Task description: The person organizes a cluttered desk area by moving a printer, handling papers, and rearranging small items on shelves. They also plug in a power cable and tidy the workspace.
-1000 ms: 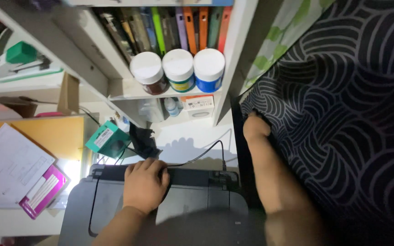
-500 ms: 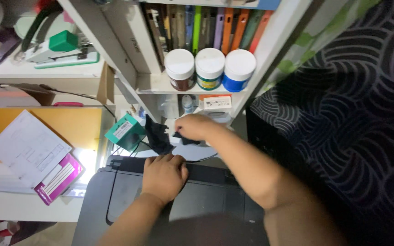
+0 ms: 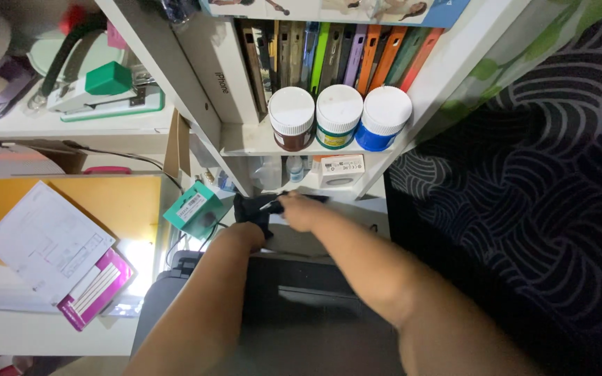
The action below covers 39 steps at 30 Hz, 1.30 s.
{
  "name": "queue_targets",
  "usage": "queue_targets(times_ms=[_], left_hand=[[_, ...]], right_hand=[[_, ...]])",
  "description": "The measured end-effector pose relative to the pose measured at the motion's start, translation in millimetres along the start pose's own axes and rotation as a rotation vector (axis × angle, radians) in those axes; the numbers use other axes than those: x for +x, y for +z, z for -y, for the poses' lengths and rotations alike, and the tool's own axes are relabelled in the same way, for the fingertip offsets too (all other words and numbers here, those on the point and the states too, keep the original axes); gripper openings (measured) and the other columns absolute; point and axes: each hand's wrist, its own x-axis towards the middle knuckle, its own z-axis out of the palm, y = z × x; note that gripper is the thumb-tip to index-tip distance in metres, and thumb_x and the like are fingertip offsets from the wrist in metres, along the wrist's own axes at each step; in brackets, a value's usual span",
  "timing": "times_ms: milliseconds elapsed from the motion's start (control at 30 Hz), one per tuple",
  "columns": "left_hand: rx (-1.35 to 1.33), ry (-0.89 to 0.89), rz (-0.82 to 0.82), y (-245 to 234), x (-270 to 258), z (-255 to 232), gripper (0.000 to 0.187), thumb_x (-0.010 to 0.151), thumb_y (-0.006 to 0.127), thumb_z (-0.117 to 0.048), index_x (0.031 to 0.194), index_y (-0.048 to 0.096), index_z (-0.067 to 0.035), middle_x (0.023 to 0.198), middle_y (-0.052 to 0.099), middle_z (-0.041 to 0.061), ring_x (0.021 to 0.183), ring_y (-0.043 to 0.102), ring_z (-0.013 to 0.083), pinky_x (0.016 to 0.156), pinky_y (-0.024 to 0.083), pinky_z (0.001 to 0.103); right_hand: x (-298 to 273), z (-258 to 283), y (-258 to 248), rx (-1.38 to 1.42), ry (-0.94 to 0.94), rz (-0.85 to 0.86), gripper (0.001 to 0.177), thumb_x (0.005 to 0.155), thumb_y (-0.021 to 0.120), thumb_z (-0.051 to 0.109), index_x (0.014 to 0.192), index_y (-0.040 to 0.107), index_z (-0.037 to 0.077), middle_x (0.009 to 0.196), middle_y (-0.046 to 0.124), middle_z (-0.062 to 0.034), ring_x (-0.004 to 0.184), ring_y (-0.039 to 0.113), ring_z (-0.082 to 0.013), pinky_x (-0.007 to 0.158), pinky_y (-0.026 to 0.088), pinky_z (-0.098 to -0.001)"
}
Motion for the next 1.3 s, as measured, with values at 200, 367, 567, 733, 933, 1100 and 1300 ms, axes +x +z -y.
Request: queue_targets(times_ms=[200, 367, 567, 733, 933, 1100, 1300], left_hand=[[0.016, 0.091, -0.096, 17.6, 36.9, 13.1, 0.041, 0.093, 0.059, -0.035, 0.120, 0.077, -0.010, 0.131, 0.071, 0.019, 0.124, 0.065, 0.0365, 0.106, 0.050, 0.043], [-0.323, -0.177, -0.389, -25.8, -41.4, 2.2, 0.037, 0.089, 0.062, -0.027, 0.117, 0.076, -0.006, 0.128, 0.067, 0.020, 0.121, 0.065, 0.0365, 0.099, 0.053, 0.045], [-0.411, -0.111, -0.600, -73.2, -152.1, 11.0, 0.026, 0.087, 0.070, -0.028, 0.103, 0.080, -0.012, 0.113, 0.073, 0.019, 0.109, 0.068, 0.0387, 0.095, 0.053, 0.047], [-0.625, 0.024, -1.096, -71.9, -205.9, 110.4, 0.019, 0.086, 0.065, -0.013, 0.098, 0.080, -0.011, 0.098, 0.075, 0.014, 0.090, 0.071, 0.0336, 0.083, 0.053, 0.045], [-0.644, -0.049, -1.462, -56.9, -213.7, 220.8, 0.018, 0.102, 0.066, -0.010, 0.114, 0.073, 0.000, 0.103, 0.074, 0.018, 0.093, 0.072, 0.0327, 0.085, 0.054, 0.045], [-0.680, -0.101, -1.254, -9.0, -161.2, 252.5, 0.051, 0.090, 0.081, -0.016, 0.131, 0.060, 0.004, 0.113, 0.068, 0.028, 0.100, 0.065, 0.0395, 0.084, 0.050, 0.048], [-0.700, -0.121, -0.919, 52.0, -150.0, 153.6, 0.059, 0.088, 0.078, -0.027, 0.139, 0.059, -0.004, 0.121, 0.065, 0.028, 0.113, 0.064, 0.0407, 0.096, 0.051, 0.047]], right_hand=[[-39.9, -69.2, -19.4, -0.118, 0.195, 0.066, 0.066, 0.096, 0.064, 0.037, 0.146, 0.044, -0.001, 0.146, 0.047, -0.0274, 0.134, 0.049, -0.0409, 0.112, 0.040, -0.0447], [-42.0, -149.7, 1.8, -0.167, 0.244, 0.053, 0.059, 0.095, 0.069, 0.042, 0.132, 0.059, -0.003, 0.134, 0.060, -0.0265, 0.125, 0.058, -0.0396, 0.106, 0.047, -0.0429], [-74.1, -217.9, -21.8, -0.251, 0.519, 0.210, 0.031, 0.089, 0.069, 0.025, 0.110, 0.077, 0.004, 0.116, 0.079, -0.0200, 0.105, 0.077, -0.0325, 0.088, 0.059, -0.0424], [-127.5, -220.0, -79.4, -0.323, 0.668, 0.228, 0.027, 0.087, 0.068, 0.023, 0.105, 0.077, 0.005, 0.108, 0.080, -0.0195, 0.099, 0.079, -0.0320, 0.085, 0.060, -0.0426], [-142.5, -102.3, -144.0, -0.258, 0.472, 0.259, 0.024, 0.085, 0.066, 0.021, 0.099, 0.077, 0.007, 0.099, 0.080, -0.0188, 0.092, 0.081, -0.0315, 0.081, 0.061, -0.0427], [-90.9, 6.3, -106.6, -0.362, 0.013, 0.023, 0.024, 0.076, 0.069, 0.013, 0.098, 0.080, 0.014, 0.100, 0.074, -0.0180, 0.095, 0.070, -0.0358, 0.083, 0.055, -0.0481], [-3.4, 26.5, 7.6, -0.169, -0.248, -0.164, 0.031, 0.072, 0.066, 0.001, 0.099, 0.078, 0.003, 0.103, 0.071, -0.0259, 0.096, 0.068, -0.0430, 0.082, 0.054, -0.0495]])
